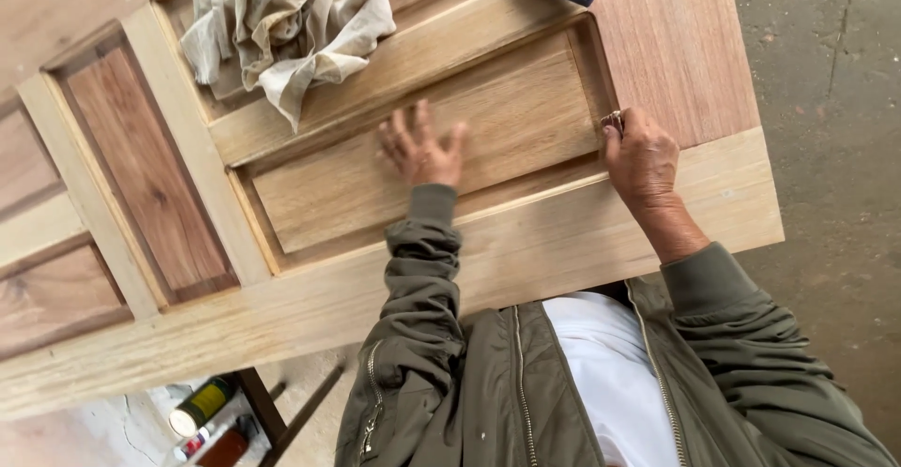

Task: The person sands the surface and edges of a wooden door frame using a small piece of sandpaper. They work on the flat panels and the raised borders of the door, smoothing the wood grain by hand.

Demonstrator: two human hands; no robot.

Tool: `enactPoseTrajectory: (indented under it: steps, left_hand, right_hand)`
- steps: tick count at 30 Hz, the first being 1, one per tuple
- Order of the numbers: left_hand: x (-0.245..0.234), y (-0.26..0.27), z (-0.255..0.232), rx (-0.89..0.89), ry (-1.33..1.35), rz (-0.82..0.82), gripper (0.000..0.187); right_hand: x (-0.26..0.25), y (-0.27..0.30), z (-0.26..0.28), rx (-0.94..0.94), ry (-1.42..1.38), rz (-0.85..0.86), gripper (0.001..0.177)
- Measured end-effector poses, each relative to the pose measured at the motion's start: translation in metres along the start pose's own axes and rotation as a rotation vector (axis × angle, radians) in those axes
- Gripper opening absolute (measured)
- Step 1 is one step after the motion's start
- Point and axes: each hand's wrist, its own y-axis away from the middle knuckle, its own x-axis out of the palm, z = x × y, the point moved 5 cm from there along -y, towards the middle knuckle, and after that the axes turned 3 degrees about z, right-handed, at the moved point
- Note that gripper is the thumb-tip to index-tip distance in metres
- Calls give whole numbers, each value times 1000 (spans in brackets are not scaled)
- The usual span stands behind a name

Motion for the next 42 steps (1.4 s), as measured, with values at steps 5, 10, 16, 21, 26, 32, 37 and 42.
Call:
enactPoseTrajectory:
  steps: [5,10,16,21,26,32,37,42]
  left_hand:
    - [-7,-7,33,-46,-146,-15,60]
    - [-6,-10,30,-65,-168,85,63]
    - [-6,-9,32,-107,-197,141,63]
    - [-5,-11,34,-93,-179,131,64]
    - [-5,-10,33,-92,-178,132,64]
    - [-5,-8,32,-85,-201,118,64]
    - [-3,-9,34,-84,-205,101,64]
    - [-6,-10,32,-103,-182,141,64]
  right_hand:
    - [8,8,3,89,24,73,19]
    - [16,-12,12,77,50,35,15]
    - [24,-80,29,57,-68,-24,11]
    - [3,-64,36,22,8,12,14]
    - [6,0,16,71,174,39,16]
    - [20,-69,26,27,73,-32,8]
    - [13,-61,25,-28,52,-5,7]
    - [-16,12,34,-119,262,-28,9]
